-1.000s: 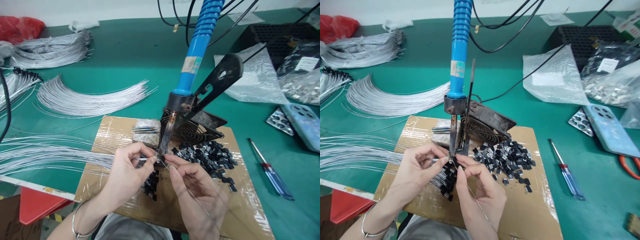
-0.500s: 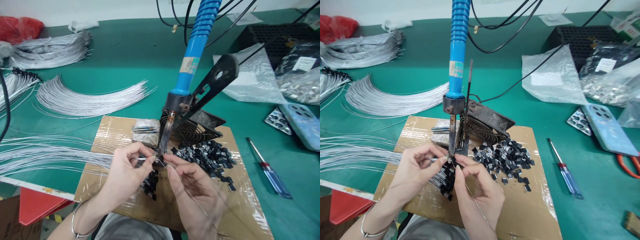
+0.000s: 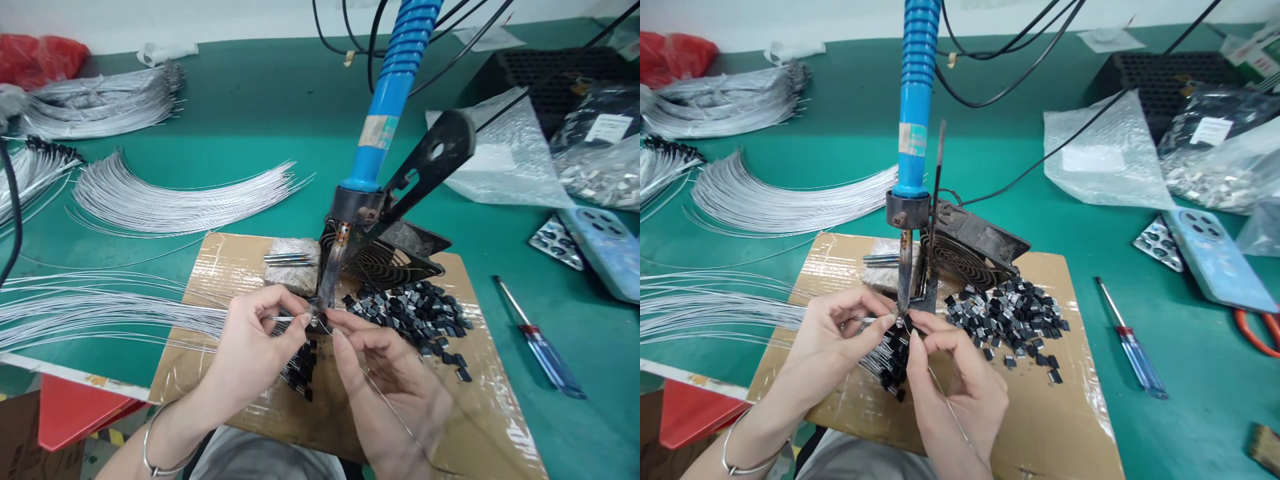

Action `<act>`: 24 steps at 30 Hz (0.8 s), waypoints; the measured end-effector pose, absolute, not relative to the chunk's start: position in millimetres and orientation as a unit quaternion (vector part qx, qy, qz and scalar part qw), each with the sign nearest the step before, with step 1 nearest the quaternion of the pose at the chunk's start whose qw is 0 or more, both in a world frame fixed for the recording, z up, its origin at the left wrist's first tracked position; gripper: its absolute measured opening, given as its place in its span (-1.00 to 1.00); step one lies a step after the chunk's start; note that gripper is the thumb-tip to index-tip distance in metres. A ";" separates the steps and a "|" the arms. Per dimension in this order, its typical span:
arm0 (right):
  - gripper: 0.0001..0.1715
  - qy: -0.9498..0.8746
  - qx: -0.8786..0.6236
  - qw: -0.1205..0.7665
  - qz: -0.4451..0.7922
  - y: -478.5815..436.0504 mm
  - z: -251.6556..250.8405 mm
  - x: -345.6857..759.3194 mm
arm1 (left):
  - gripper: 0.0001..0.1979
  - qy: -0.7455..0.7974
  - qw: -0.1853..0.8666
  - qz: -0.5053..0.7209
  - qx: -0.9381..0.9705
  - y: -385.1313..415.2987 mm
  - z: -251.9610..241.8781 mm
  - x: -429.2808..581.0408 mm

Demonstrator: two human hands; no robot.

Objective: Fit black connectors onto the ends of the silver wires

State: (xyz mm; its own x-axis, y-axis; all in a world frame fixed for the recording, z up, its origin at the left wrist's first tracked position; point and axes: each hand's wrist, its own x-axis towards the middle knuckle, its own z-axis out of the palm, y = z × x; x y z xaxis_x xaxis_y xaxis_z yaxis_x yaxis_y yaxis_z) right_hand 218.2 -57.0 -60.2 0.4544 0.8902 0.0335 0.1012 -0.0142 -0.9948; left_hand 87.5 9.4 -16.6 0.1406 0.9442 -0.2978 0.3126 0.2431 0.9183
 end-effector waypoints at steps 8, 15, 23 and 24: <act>-0.84 -0.405 -0.622 0.581 0.333 -57.0 -63.1 217.3 | -0.91 0.582 0.524 0.305 0.542 7.3 -17.1 86.5; -0.83 -0.412 -0.630 0.574 0.323 -57.5 -61.7 216.1 | -0.92 0.586 0.520 0.305 0.541 7.8 -20.0 86.9; -0.86 -0.411 -0.629 0.582 0.311 -54.1 -61.3 214.6 | -0.89 0.589 0.527 0.292 0.538 8.3 -18.1 87.4; -0.86 -0.410 -0.628 0.583 0.312 -54.0 -61.4 214.5 | -0.89 0.589 0.527 0.293 0.537 8.5 -17.6 87.6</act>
State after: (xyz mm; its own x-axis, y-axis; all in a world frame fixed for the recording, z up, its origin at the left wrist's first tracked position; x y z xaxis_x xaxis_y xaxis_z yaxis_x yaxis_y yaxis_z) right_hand 214.5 -54.0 -61.4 0.4684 0.8793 0.0862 0.1523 0.0158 -0.9882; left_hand 87.6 8.5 -17.6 0.1338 0.9427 -0.3058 0.3236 0.2501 0.9126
